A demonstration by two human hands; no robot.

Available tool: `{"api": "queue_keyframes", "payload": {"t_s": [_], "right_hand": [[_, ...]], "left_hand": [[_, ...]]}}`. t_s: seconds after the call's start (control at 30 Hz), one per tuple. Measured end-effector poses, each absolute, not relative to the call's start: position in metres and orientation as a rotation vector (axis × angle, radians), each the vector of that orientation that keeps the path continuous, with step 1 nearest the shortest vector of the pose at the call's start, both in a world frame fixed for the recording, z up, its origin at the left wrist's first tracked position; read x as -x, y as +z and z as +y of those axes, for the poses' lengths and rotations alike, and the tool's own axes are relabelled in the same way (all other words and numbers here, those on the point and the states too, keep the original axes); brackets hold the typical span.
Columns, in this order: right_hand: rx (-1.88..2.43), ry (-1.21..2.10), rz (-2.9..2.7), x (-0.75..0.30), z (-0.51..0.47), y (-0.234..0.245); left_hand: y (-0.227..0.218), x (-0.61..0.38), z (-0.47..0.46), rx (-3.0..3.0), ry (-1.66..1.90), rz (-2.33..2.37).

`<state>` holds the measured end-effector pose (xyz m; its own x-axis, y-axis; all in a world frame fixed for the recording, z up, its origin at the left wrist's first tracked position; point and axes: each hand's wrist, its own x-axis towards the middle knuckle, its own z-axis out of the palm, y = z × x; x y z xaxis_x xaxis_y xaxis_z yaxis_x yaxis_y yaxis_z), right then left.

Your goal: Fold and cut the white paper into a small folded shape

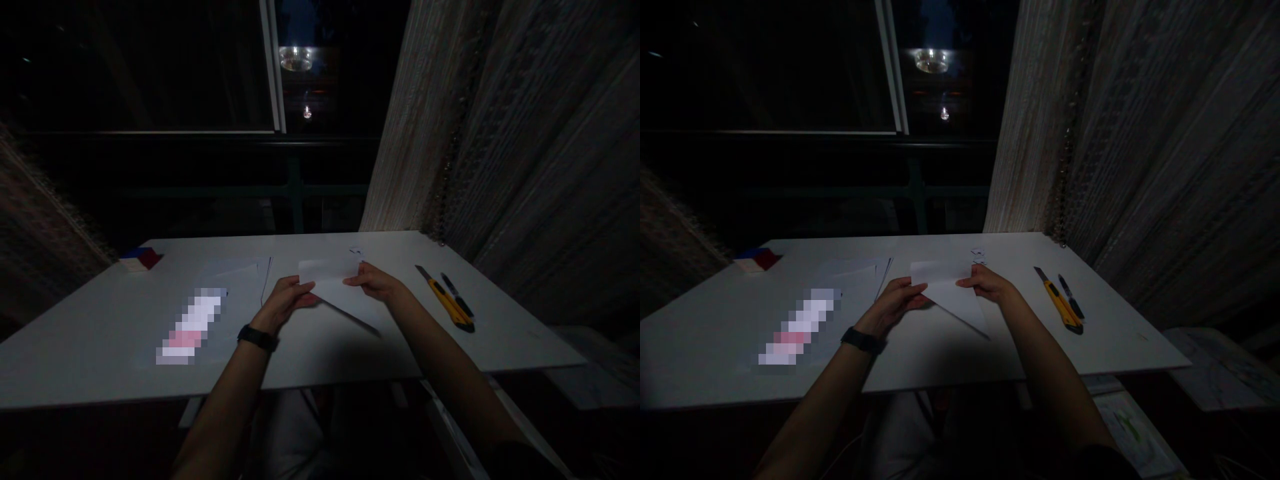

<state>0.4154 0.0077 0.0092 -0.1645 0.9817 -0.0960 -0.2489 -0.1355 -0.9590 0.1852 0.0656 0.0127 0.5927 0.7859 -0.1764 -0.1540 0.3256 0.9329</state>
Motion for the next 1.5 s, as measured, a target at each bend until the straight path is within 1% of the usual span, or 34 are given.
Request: {"api": "queue_keyframes", "payload": {"t_s": [0.13,0.3,0.5,0.7,0.83,0.97,1.17,1.37,1.5], "right_hand": [[1.018,1.531,-1.064,-0.418,0.009,0.008],[1.026,1.538,-1.099,-0.418,0.007,0.012],[1.026,1.515,-1.088,-0.414,0.005,0.013],[0.982,1.576,-1.149,-0.409,0.003,0.015],[0.985,1.549,-1.204,-0.407,0.004,0.015],[1.029,1.598,-1.222,-0.409,0.005,0.015],[1.023,1.588,-1.164,-0.41,0.007,0.012],[0.983,1.6,-1.124,-0.41,0.009,0.005],[0.974,1.619,-1.071,-0.41,0.009,0.006]], "left_hand": [[0.013,-0.184,0.066,-1.038,0.655,0.672],[0.014,-0.184,0.065,-1.002,0.703,0.683],[0.014,-0.184,0.064,-1.048,0.668,0.71],[0.013,-0.184,0.064,-1.086,0.707,0.719],[0.01,-0.184,0.064,-1.114,0.66,0.704],[0.007,-0.184,0.066,-1.14,0.656,0.685],[0.008,-0.185,0.067,-1.094,0.678,0.707],[0.011,-0.184,0.066,-1.043,0.589,0.662],[0.012,-0.183,0.066,-1.023,0.609,0.682]]}}
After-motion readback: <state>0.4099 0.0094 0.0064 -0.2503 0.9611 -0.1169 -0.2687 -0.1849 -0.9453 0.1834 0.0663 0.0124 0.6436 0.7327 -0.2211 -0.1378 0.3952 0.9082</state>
